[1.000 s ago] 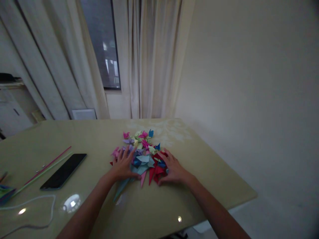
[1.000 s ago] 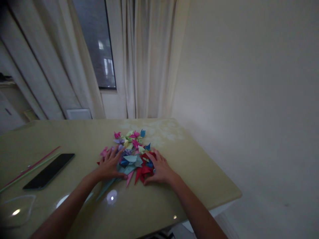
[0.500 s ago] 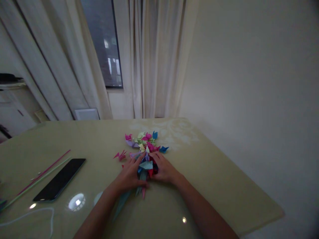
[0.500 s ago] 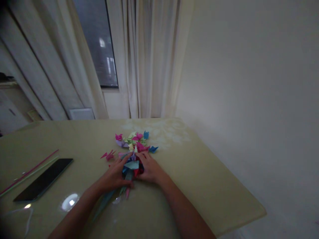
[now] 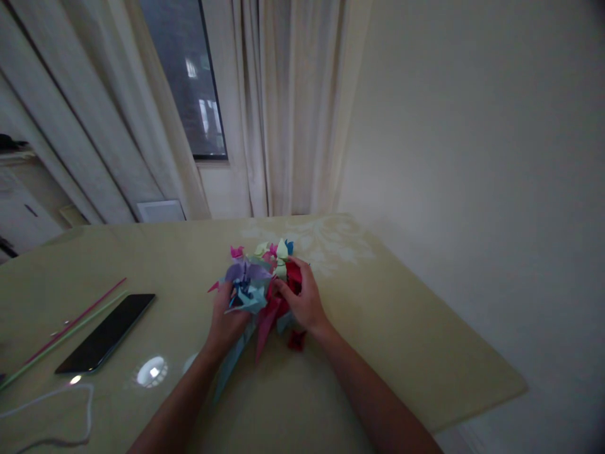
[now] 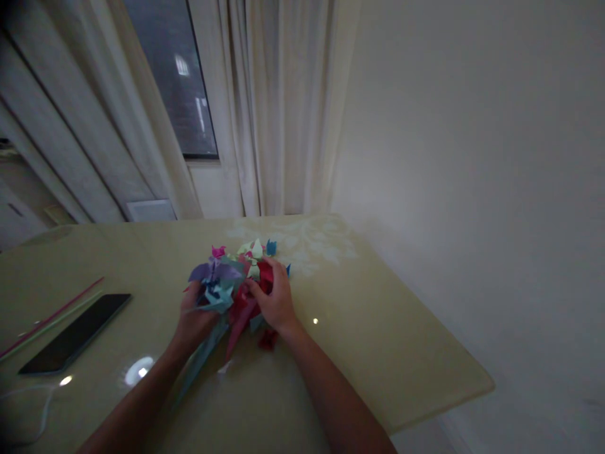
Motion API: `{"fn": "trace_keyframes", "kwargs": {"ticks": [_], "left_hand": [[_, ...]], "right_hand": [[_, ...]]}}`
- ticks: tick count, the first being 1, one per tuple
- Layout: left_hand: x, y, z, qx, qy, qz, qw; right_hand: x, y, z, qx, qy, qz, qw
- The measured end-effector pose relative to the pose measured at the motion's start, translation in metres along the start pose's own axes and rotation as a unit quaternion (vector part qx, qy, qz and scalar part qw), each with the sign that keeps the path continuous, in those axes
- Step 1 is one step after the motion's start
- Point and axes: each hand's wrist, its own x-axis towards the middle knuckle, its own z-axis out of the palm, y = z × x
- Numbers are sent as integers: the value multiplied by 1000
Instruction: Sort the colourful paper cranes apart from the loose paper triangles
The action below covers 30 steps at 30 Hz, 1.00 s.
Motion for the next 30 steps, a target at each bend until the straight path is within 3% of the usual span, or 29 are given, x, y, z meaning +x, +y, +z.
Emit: {"fn": "trace_keyframes", "kwargs": {"ticks": [4, 10, 14, 18, 20, 22, 24, 27, 30], "left_hand": [[4, -1, -10, 9, 65, -43, 997], [11, -9, -22, 57, 31, -29, 997], [20, -16, -38, 57, 13, -61, 996], [32, -26, -65, 138, -13, -66, 988], [33, -32, -73, 196, -69, -57, 977], [28, -35, -72, 240, -151, -38, 958], [18, -36, -62, 286, -210, -13, 935], [3, -31, -37, 333, -220, 4, 917], [-2, -28, -14, 281, -208, 38, 936]], "right_hand": [[-3, 2, -5, 6, -6, 1, 1000], [-5, 0, -24, -65, -35, -35, 997], [0, -2, -52, -179, -128, -13, 975], [5, 3, -85, -228, -267, 100, 931], [4, 7, -93, -232, -328, 154, 903], [0, 12, -91, -225, -357, 169, 891], [-5, 16, -76, -218, -353, 142, 899], [-15, 19, -41, -237, -321, 85, 913], [-19, 20, -8, -250, -272, 65, 927]]}}
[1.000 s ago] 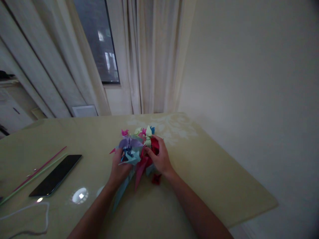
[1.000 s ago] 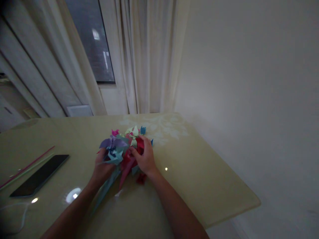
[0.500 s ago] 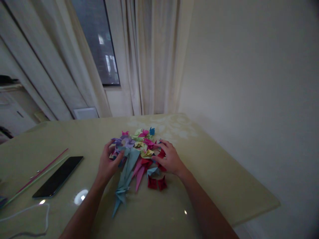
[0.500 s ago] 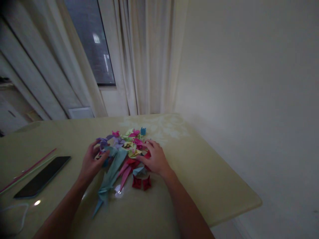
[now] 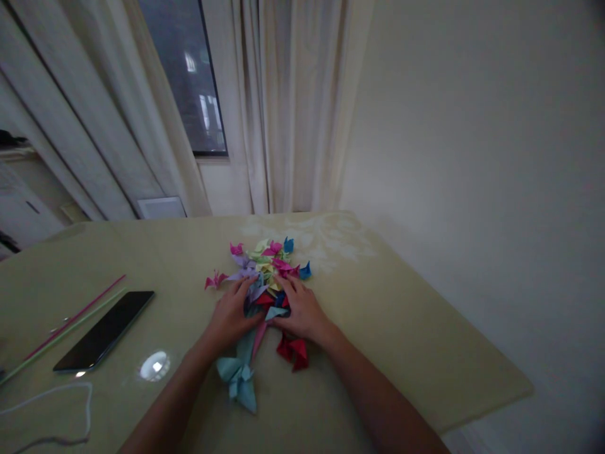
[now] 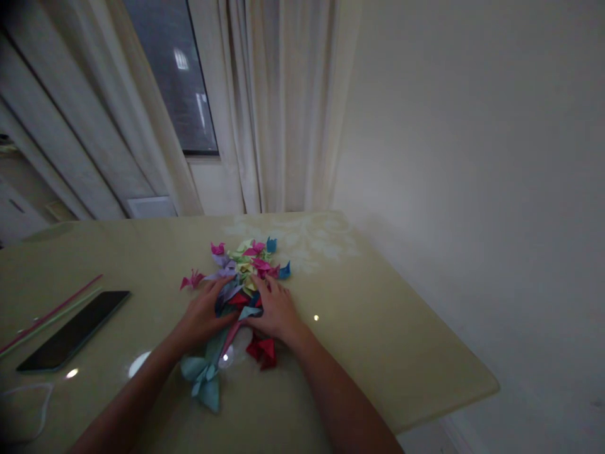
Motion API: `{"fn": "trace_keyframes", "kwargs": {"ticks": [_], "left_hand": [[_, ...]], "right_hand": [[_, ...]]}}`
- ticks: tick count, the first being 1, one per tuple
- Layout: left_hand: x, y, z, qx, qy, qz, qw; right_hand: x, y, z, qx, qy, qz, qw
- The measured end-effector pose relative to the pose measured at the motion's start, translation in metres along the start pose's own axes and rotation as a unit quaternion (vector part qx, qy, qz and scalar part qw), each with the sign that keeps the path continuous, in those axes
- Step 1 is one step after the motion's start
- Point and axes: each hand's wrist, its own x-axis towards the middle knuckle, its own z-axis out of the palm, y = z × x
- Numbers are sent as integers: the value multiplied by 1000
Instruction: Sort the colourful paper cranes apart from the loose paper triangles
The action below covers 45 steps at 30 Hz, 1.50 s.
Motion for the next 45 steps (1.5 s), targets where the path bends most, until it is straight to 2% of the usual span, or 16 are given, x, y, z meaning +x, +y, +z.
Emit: {"fn": "trace_keyframes", "kwargs": {"ticks": [3, 7, 11, 14, 18, 22, 28, 30, 33, 35, 37, 39, 42, 45], "left_hand": [[10, 7, 10, -80, 53, 23, 995], [19, 15, 11, -158, 121, -14, 980], [18, 23, -1, -247, 187, -65, 948], [15, 21, -16, -279, 230, -99, 927], [12, 12, -30, -289, 242, -128, 917], [9, 4, -37, -308, 233, -149, 910], [8, -4, -45, -310, 211, -174, 911], [9, -10, -48, -301, 214, -177, 912], [10, -24, -54, -190, 228, -157, 942], [8, -34, -60, -101, 200, -113, 968], [2, -40, -66, -48, 115, -63, 990], [-8, -41, -71, -17, 14, -22, 1000], [-25, -31, -72, 13, -111, 35, 993], [-34, -15, -58, 21, -196, 78, 977]], "right_hand": [[11, -7, 14, 12, 54, 3, 998], [19, -1, 17, 70, 136, 14, 988], [19, 2, 9, 146, 215, -20, 965], [15, -2, -2, 181, 244, -49, 951], [10, -7, -10, 209, 253, -46, 944], [6, -4, -11, 237, 250, -24, 939], [3, 7, -23, 185, 262, -27, 947], [2, 9, -30, 183, 249, -34, 951], [-3, 11, -43, 201, 179, -45, 962], [-10, 11, -55, 211, 86, -49, 972], [-20, 10, -65, 195, -8, -65, 979], [-29, 7, -72, 148, -68, -89, 983], [-35, 1, -65, 67, -98, -100, 988], [-31, -4, -45, 18, -66, -85, 994]]}}
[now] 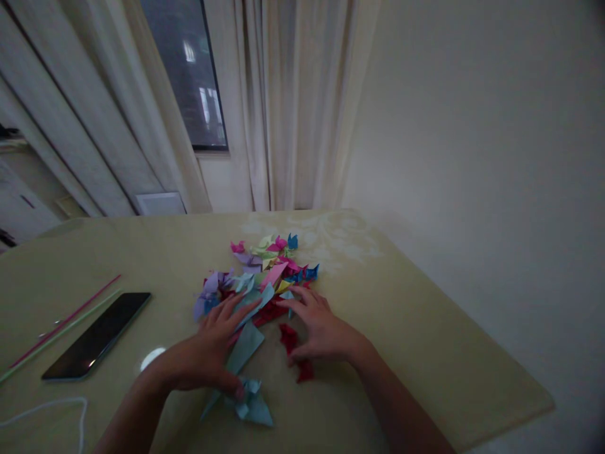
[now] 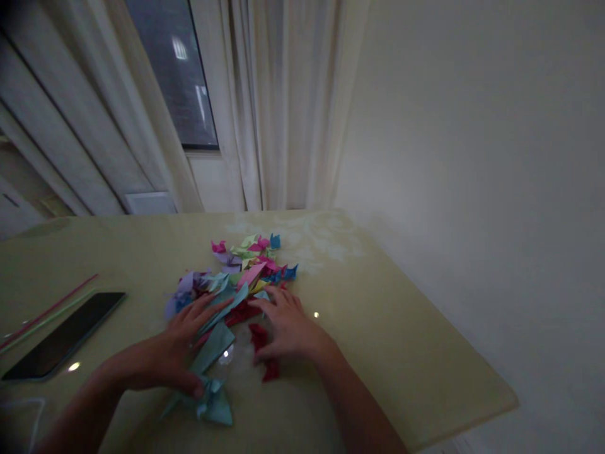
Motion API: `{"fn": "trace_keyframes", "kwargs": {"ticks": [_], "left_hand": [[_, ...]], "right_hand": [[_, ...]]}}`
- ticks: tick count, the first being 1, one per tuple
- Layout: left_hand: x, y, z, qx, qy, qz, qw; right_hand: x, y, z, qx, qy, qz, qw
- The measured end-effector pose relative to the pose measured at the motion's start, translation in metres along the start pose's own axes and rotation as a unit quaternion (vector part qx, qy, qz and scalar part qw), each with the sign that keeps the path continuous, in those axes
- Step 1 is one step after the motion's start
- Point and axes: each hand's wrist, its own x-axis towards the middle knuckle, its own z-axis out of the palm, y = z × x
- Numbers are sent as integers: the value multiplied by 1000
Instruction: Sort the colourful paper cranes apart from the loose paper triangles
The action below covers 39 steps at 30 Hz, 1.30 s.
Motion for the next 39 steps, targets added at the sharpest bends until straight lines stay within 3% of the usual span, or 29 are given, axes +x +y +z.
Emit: {"fn": "trace_keyframes", "kwargs": {"ticks": [2, 4, 7, 9, 14, 17, 21, 27, 30, 33, 35, 39], "left_hand": [[8, 10, 13, 13, 1, -2, 1000], [19, 16, 23, 30, 46, -23, 998], [32, 16, 29, 47, 137, -51, 988], [34, 11, 27, 46, 167, -53, 983], [24, -4, 28, 50, 82, -60, 994], [29, -4, 35, 63, 123, -98, 986], [43, -4, 40, 23, 196, -77, 977], [51, -6, 42, -39, 329, -68, 941], [51, -4, 44, -9, 363, -84, 928], [47, -4, 49, 74, 338, -90, 934], [45, -6, 54, 111, 312, -83, 940], [44, -7, 59, 125, 268, -56, 954]], "right_hand": [[7, 0, 10, -33, 41, 15, 998], [12, 3, 14, -60, 75, 37, 995], [10, 11, 4, -62, 94, 67, 991], [4, 17, -7, -39, 70, 69, 994], [-3, 19, -11, -20, -38, 46, 998], [5, 14, 3, -58, 18, 71, 996], [21, 15, 13, -114, 124, 76, 983], [72, 34, -7, -137, 197, 87, 967], [115, 51, -20, -147, 175, 152, 962], [151, 66, -21, -147, 101, 209, 961], [166, 70, -14, -142, 33, 200, 969], [177, 56, 3, -130, -53, 101, 985]]}}
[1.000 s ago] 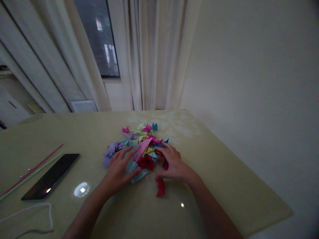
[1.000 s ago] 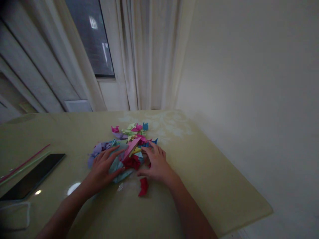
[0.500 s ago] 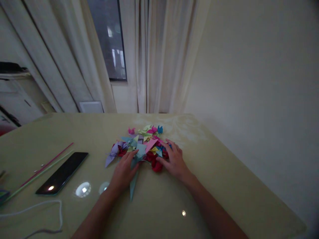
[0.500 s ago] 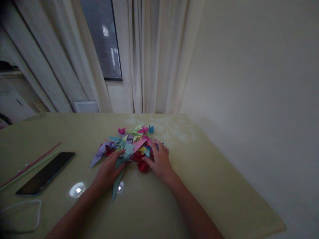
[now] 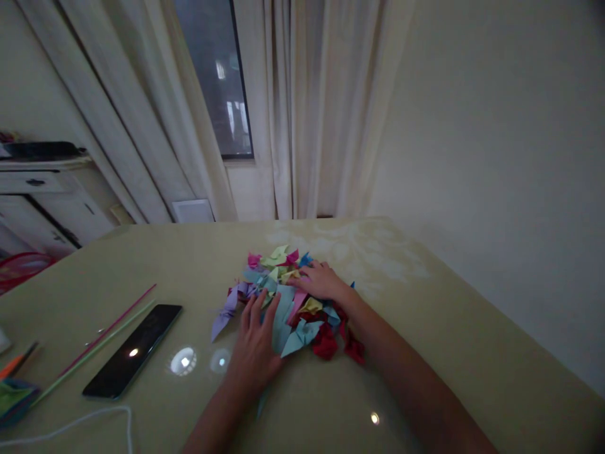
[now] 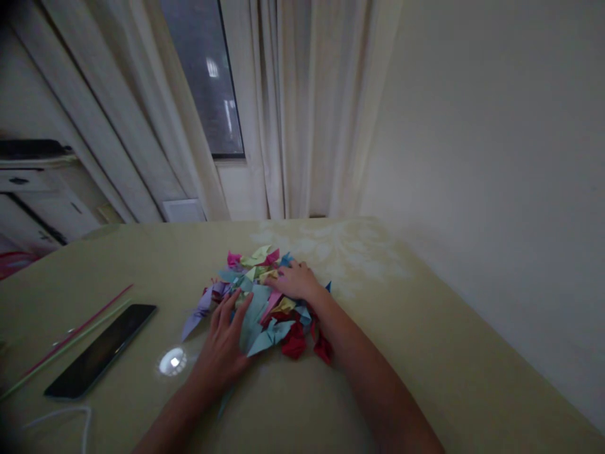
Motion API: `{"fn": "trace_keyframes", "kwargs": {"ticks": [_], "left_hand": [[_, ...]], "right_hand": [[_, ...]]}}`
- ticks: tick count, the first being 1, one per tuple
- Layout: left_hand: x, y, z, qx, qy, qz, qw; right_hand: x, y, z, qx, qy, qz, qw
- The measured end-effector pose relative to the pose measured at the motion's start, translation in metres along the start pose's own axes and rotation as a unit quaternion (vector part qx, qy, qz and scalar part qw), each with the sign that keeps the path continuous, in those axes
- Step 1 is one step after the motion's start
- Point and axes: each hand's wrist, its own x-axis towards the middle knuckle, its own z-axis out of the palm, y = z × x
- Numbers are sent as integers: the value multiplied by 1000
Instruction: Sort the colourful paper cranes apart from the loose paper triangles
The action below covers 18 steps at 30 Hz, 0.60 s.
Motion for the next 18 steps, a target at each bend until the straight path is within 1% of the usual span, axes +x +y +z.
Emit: {"fn": "trace_keyframes", "kwargs": {"ticks": [3, 5, 6, 8, 10, 11, 13, 15, 18], "left_hand": [[1, 2, -1, -3, 1, 0, 1000], [3, 2, -2, -8, 15, -15, 1000], [3, 2, -2, -11, 21, -25, 999], [4, 1, -4, -26, 28, -36, 999], [4, 0, -8, -41, 42, -37, 998], [5, 0, -10, -47, 55, -34, 997], [7, 2, -14, -57, 92, -39, 993], [9, 3, -18, -68, 129, -54, 988], [11, 4, -22, -91, 167, -83, 978]], "right_hand": [[-4, -21, 1, 74, -44, -93, 992], [-8, -34, 1, 162, -79, -129, 975], [-10, -39, 2, 212, -97, -141, 962], [-13, -48, 5, 307, -136, -169, 927], [-16, -54, 8, 370, -163, -196, 894], [-17, -57, 9, 386, -161, -204, 885], [-18, -59, 8, 404, -126, -206, 882], [-19, -59, 0, 418, -67, -199, 884], [-20, -58, -21, 440, 31, -183, 878]]}}
